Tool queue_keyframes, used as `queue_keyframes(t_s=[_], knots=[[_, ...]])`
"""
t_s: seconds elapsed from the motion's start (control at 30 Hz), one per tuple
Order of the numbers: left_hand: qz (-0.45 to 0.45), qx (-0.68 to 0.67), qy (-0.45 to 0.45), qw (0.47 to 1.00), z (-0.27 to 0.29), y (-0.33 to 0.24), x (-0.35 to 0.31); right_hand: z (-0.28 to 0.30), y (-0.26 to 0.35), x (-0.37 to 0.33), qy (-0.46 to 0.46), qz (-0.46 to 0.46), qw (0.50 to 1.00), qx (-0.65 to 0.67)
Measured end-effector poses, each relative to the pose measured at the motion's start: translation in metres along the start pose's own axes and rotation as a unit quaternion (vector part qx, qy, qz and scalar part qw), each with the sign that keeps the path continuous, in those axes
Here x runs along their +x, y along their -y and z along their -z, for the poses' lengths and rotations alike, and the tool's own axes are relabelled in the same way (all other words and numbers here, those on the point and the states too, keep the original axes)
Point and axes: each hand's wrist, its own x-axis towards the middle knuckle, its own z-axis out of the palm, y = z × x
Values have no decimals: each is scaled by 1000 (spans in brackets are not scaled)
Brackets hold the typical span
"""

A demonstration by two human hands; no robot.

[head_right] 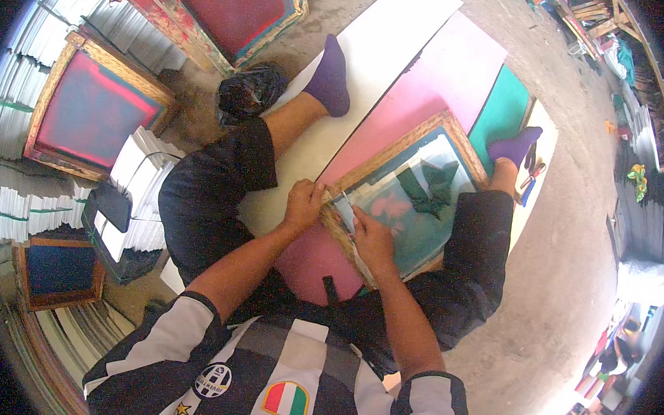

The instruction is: The person sits on the floor and uses a small tool to scrape or adjust the edge of a screen printing frame. The person holds the frame steady with one hand while working along the border with the other.

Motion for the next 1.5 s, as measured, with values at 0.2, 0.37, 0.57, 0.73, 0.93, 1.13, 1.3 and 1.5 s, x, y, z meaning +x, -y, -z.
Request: queue_keyframes(t_s=[0.2, 0.37, 0.57, 0.73, 0.93, 1.13, 1.3, 1.5], knots=[[9, -7, -5, 1000, 3, -5, 0, 7, 19, -1, 29, -42, 997, -65], [14, -5, 11, 1000, 2, -2, 1, 10, 23, 1, 35, -51, 994, -90], [1, -20, 7, 1000, 1, -1, 2, 15, 33, 14, 23, -81, 991, -108], [5, -31, 6, 999, 0, -3, 1, 14, 26, 19, 44, -77, 989, -118], [0, -34, 5, 999, 0, 1, 1, 14, 25, 27, 44, -78, 987, -131], [-5, -34, 3, 999, 0, -1, 2, 13, 20, 33, 57, -69, 985, -146], [0, -50, 2, 999, 1, -2, 1, 23, 44, 39, 111, -86, 958, -250], [-34, -16, 4, 999, 0, 0, 2, 16, 31, 45, 132, -67, 967, -209]])
